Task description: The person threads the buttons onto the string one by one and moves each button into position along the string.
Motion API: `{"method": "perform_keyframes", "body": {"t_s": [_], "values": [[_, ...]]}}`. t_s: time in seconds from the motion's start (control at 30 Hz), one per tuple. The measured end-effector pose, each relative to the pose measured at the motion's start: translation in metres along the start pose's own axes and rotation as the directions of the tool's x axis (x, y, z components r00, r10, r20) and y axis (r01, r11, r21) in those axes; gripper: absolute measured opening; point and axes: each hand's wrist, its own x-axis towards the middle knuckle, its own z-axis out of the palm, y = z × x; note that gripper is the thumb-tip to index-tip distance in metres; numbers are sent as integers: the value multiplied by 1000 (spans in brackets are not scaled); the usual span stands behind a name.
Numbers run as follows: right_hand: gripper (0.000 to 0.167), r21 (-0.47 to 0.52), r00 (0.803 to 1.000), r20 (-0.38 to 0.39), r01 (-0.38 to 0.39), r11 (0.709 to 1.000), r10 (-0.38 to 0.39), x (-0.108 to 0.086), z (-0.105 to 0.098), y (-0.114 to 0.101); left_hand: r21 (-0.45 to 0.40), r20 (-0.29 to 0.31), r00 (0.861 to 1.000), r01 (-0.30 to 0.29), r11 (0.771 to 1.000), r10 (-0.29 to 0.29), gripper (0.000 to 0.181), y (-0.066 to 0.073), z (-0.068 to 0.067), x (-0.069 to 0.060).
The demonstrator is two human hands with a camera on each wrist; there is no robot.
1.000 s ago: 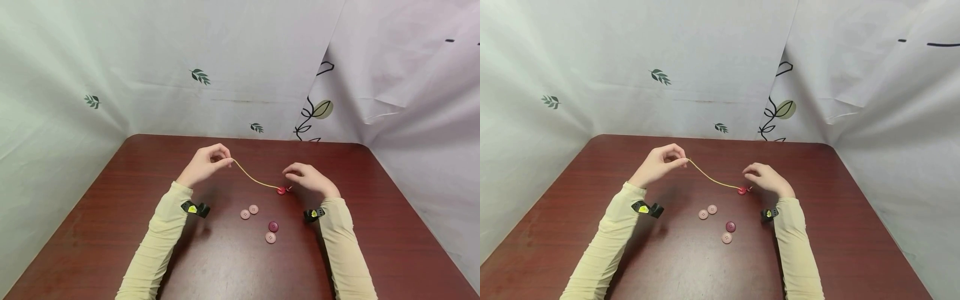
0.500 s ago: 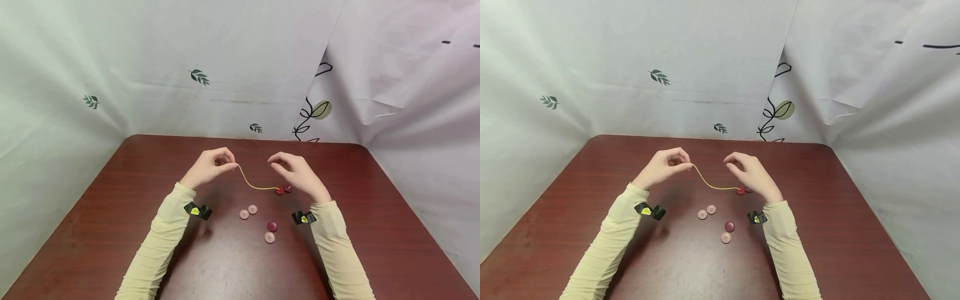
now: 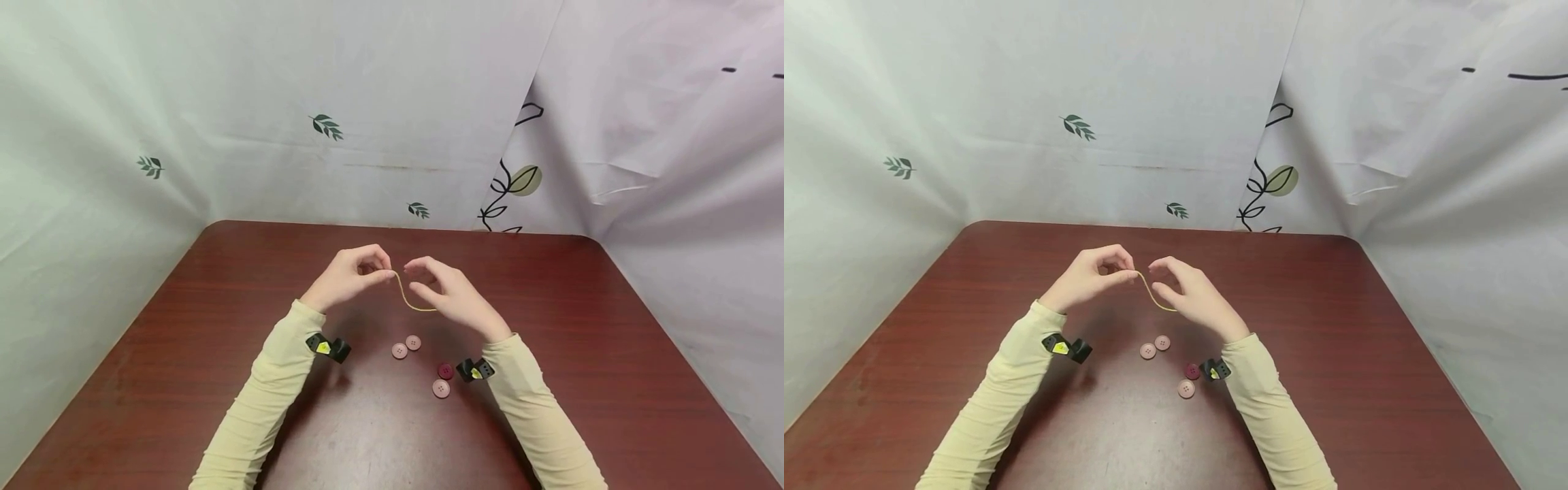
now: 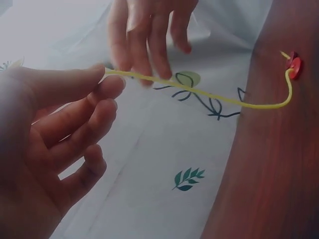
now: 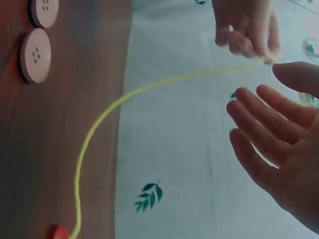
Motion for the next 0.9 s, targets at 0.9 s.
{"method": "perform_keyframes", "body": {"t_s": [0.9], "values": [[9,-1,992,-94,-78,997,78,1,6,-3,37,40,999,-22,999,21,17,-1,8,1]]}}
